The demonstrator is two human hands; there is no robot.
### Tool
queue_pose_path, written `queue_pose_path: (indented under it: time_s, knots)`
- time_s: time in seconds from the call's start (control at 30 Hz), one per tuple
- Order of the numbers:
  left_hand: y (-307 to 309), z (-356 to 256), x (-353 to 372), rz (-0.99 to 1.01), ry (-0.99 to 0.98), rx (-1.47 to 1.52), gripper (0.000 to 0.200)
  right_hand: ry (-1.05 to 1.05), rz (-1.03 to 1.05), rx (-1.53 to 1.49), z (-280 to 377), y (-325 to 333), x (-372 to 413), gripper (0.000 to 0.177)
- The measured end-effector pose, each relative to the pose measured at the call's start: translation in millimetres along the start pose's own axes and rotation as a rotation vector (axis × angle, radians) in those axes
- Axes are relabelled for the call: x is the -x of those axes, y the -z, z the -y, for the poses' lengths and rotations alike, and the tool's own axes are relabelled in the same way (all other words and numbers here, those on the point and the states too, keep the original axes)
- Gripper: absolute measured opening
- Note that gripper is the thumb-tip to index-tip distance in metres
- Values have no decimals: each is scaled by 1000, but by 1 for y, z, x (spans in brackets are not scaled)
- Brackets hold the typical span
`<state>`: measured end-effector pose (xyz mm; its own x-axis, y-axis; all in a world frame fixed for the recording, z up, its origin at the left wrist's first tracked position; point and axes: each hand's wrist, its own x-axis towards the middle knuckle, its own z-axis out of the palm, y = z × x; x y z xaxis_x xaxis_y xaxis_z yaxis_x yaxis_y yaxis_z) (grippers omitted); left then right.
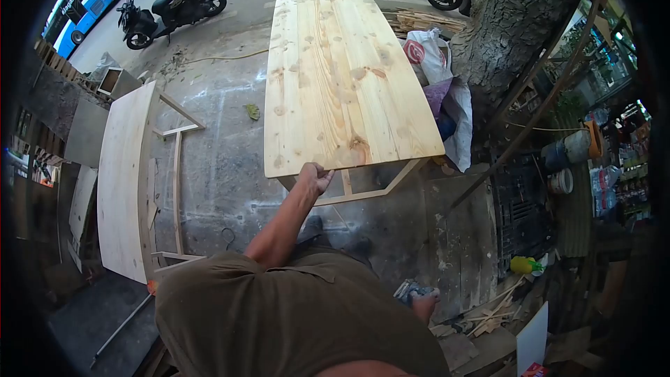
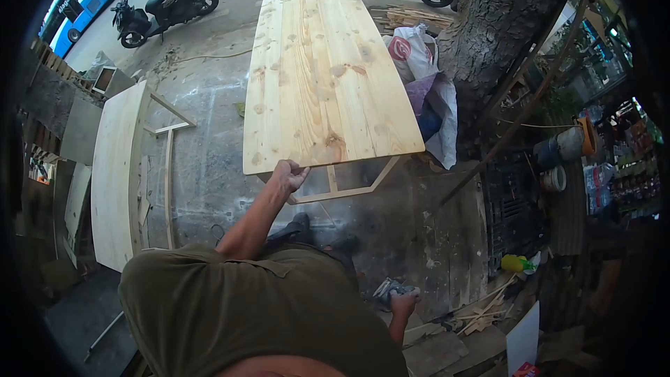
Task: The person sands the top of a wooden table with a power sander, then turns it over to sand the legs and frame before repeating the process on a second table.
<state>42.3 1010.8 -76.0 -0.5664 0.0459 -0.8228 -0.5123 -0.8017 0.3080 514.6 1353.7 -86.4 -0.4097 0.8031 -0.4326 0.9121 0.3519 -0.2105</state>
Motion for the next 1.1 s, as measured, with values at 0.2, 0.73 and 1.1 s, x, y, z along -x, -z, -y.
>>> queue_pose_path:
  time_s: [0.2,0.73,1.1]
  knots:
    - [-137,-150,64,353,-281,-346,48,347,-162,-395,180,84,-85,83]
    - [-404,-393,18,387,-1129,-897,51,1452,-1736,733,757,594,-29,82]
    - [-393,-548,-10,-23,-1915,-1226,64,1309,-1006,-238,870,370,-119,80]
